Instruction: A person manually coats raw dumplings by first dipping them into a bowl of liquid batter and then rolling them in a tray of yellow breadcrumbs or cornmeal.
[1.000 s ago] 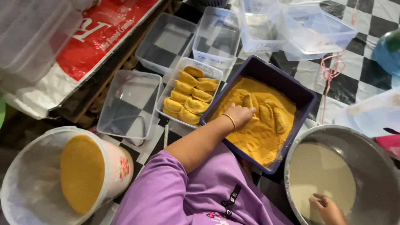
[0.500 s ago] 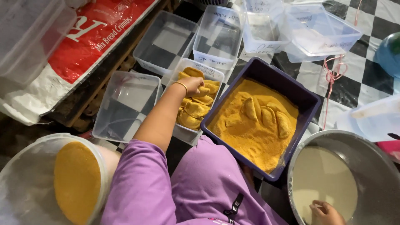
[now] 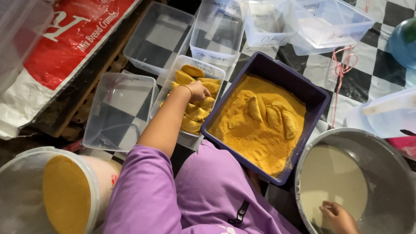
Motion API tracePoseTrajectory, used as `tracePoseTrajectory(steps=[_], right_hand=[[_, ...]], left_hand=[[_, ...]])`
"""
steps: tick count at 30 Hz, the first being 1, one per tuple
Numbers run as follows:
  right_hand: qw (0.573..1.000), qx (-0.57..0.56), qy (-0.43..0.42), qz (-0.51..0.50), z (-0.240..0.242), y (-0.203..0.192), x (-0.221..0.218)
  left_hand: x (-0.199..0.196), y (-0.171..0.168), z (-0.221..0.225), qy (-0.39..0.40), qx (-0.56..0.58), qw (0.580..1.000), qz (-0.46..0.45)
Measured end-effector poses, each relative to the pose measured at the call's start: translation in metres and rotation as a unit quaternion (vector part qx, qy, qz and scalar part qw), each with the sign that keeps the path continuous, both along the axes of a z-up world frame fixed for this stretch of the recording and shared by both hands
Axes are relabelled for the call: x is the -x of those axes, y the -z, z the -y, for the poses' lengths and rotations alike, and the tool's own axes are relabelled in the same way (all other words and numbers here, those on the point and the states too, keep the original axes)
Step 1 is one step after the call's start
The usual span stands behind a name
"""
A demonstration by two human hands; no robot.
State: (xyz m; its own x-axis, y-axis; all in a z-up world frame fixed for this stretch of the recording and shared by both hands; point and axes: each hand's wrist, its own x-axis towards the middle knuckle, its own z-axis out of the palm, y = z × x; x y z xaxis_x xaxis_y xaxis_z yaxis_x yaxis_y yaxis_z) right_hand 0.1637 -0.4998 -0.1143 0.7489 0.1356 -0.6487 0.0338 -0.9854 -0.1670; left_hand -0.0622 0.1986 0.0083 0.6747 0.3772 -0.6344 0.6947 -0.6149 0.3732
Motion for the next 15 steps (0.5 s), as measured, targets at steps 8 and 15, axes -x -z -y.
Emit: tracePoseTrajectory(steps=[8,15], right_hand=[[1.000,0.026,-0.016,0.001,-0.016,-0.028,0.009],[1.000,-0.005,-0.004,0.026,-0.016,-0.030,0.012]], left_hand=[[-0.052,-0.018,0.059,-0.082,-0.161,0.917,0.355],[-0.138,0.113,0.123,-0.137,0.008,0.957,0.255]])
